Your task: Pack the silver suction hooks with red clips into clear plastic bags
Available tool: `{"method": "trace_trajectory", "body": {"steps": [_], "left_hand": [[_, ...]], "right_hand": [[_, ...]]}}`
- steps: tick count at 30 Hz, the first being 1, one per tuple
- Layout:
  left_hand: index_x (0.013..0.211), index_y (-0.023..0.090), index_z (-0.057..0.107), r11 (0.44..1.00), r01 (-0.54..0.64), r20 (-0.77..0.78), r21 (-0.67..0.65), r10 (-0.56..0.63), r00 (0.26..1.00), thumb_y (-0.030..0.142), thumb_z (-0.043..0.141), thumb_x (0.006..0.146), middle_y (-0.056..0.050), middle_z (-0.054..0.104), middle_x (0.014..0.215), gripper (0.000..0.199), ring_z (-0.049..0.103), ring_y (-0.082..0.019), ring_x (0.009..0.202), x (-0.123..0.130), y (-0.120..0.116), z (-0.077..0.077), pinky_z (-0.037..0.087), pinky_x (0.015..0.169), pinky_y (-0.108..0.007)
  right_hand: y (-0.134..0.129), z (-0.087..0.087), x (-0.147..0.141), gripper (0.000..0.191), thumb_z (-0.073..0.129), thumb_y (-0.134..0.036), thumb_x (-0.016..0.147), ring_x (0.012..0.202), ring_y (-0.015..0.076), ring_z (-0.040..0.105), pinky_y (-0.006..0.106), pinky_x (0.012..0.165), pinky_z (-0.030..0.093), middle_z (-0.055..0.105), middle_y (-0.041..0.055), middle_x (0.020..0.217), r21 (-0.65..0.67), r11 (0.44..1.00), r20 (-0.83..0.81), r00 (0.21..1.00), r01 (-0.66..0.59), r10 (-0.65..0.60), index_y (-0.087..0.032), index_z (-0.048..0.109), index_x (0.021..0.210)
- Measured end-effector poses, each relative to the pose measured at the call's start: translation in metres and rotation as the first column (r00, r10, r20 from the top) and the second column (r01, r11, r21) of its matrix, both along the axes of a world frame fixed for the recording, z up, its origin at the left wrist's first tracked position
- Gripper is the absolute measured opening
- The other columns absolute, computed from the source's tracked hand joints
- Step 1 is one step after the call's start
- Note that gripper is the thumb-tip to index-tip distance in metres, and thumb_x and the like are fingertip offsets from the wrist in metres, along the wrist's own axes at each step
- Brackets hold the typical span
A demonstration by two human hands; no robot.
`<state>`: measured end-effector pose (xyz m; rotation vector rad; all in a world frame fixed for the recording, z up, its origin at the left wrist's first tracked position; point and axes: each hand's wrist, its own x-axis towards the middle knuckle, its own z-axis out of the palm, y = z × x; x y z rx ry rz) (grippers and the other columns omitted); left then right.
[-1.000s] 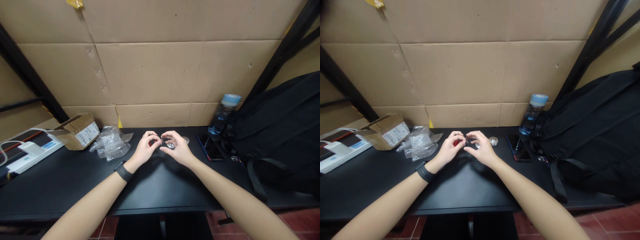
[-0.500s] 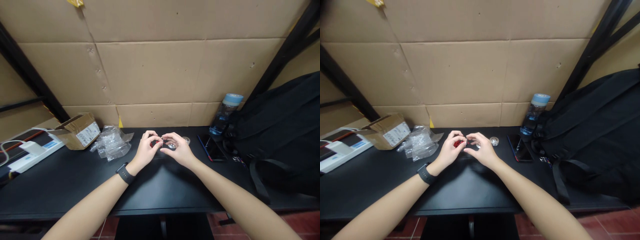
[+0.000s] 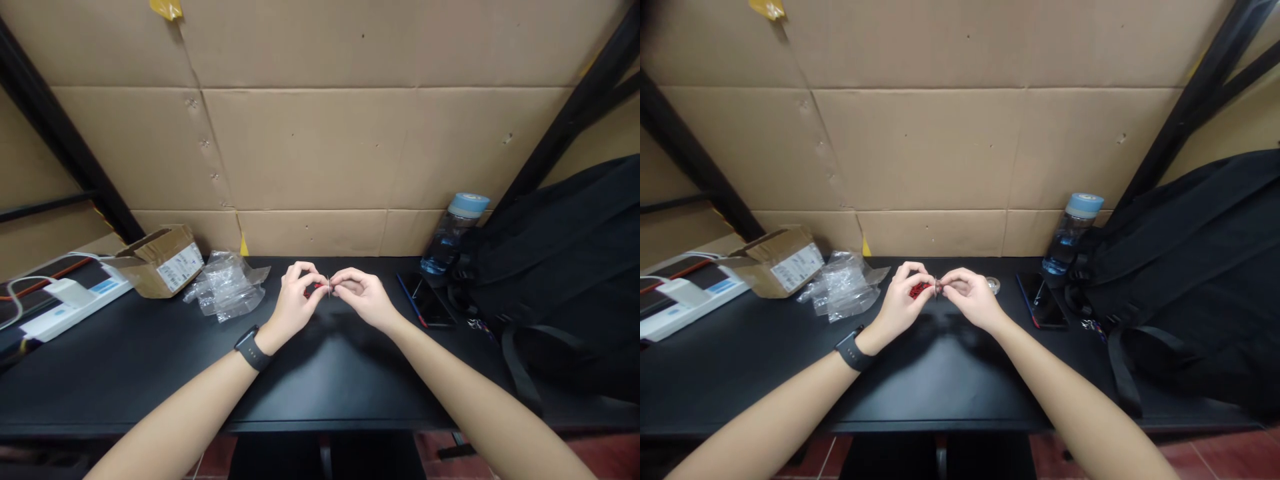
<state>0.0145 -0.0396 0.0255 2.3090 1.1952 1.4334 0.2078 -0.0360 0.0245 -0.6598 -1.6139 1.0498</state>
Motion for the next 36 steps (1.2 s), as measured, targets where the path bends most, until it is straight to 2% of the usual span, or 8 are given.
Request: {"method": "trace_trajectory", "body": {"steps": [8, 15, 18, 21, 24, 28, 31, 36], "left_hand": [[0.088, 0.025, 0.073, 1.0, -0.007, -0.025, 0.028, 0.008, 1.0, 0.026, 0.067, 0.093, -0.004, 0.06, 0.105, 0.008, 0.056, -0.023, 0.105, 0.0, -0.004, 0.004, 0.039, 0.099, -0.04], [0.087, 0.025, 0.072, 1.0, 0.013, -0.093, 0.024, -0.01, 0.996, 0.029, 0.066, 0.093, -0.005, 0.059, 0.105, 0.01, 0.056, -0.023, 0.106, -0.001, -0.005, 0.006, 0.038, 0.098, -0.039], [0.094, 0.024, 0.068, 1.0, 0.024, -0.029, 0.009, -0.023, 0.999, 0.031, 0.056, 0.099, -0.006, 0.06, 0.107, 0.014, 0.057, -0.023, 0.107, -0.004, -0.003, 0.008, 0.04, 0.098, -0.038], [0.098, 0.023, 0.064, 1.0, 0.014, 0.034, -0.02, -0.013, 0.999, 0.03, 0.045, 0.103, -0.006, 0.061, 0.107, 0.021, 0.057, -0.022, 0.107, -0.008, 0.0, 0.011, 0.042, 0.098, -0.037], [0.096, 0.025, 0.068, 0.995, 0.067, -0.102, -0.071, -0.074, 0.992, 0.032, 0.053, 0.099, -0.005, 0.064, 0.108, 0.017, 0.057, -0.023, 0.107, -0.011, 0.002, 0.011, 0.041, 0.098, -0.039], [0.1, 0.03, 0.074, 0.977, 0.16, -0.283, -0.138, -0.194, 0.939, 0.038, 0.069, 0.089, -0.004, 0.065, 0.121, 0.014, 0.053, -0.027, 0.117, -0.009, 0.002, 0.002, 0.038, 0.103, -0.046], [0.1, 0.031, 0.076, 0.964, 0.212, -0.35, -0.158, -0.255, 0.902, 0.041, 0.069, 0.089, -0.005, 0.064, 0.128, 0.016, 0.05, -0.029, 0.121, -0.006, 0.002, -0.005, 0.038, 0.103, -0.047], [0.103, 0.031, 0.074, 0.953, 0.25, -0.396, -0.172, -0.299, 0.868, 0.04, 0.064, 0.093, -0.004, 0.067, 0.121, 0.017, 0.052, -0.028, 0.117, -0.003, 0.003, -0.011, 0.039, 0.101, -0.045]], "right_hand": [[0.004, -0.006, 0.004, 0.017, 0.073, -0.037, 0.088, 0.093, 0.0192, 0.067, 0.035, 0.084, 0.058, 0.064, 0.0072, 0.102, 0.078, 0.994, 0.116, 0.99, 0.073, -0.081, -0.02, 0.074, 0.085], [0.004, -0.003, 0.006, 0.013, 0.068, -0.031, 0.09, 0.092, 0.0179, 0.065, 0.032, 0.08, 0.056, 0.061, 0.0064, 0.106, 0.106, 0.992, 0.242, 0.966, 0.071, -0.094, -0.02, 0.072, 0.085], [0.001, 0.001, 0.008, 0.011, 0.064, -0.024, 0.09, 0.089, 0.0169, 0.064, 0.03, 0.076, 0.055, 0.061, 0.006, 0.106, 0.175, 0.983, 0.383, 0.915, 0.059, -0.124, -0.02, 0.069, 0.081], [-0.003, 0.006, 0.012, 0.008, 0.067, -0.016, 0.083, 0.098, 0.0209, 0.062, 0.035, 0.086, 0.053, 0.062, 0.0065, 0.109, 0.316, 0.948, 0.58, 0.8, -0.047, -0.154, -0.02, 0.068, 0.077], [-0.004, 0.01, 0.017, 0.008, 0.069, -0.013, 0.08, 0.104, 0.0236, 0.061, 0.04, 0.095, 0.05, 0.062, 0.0069, 0.11, 0.399, 0.91, 0.659, 0.724, -0.109, -0.203, -0.021, 0.067, 0.077], [-0.003, 0.016, 0.023, 0.009, 0.068, -0.012, 0.08, 0.102, 0.0226, 0.062, 0.038, 0.092, 0.051, 0.062, 0.0063, 0.109, 0.408, 0.909, 0.654, 0.724, -0.091, -0.221, -0.021, 0.068, 0.077], [-0.002, 0.021, 0.026, 0.01, 0.069, -0.012, 0.079, 0.1, 0.022, 0.062, 0.036, 0.088, 0.052, 0.062, 0.0055, 0.108, 0.409, 0.91, 0.646, 0.727, -0.072, -0.233, -0.021, 0.069, 0.077], [0.0, 0.021, 0.028, 0.009, 0.068, -0.011, 0.077, 0.098, 0.0217, 0.062, 0.034, 0.083, 0.053, 0.062, 0.0066, 0.107, 0.41, 0.911, 0.645, 0.723, -0.053, -0.248, -0.02, 0.069, 0.076]]}}
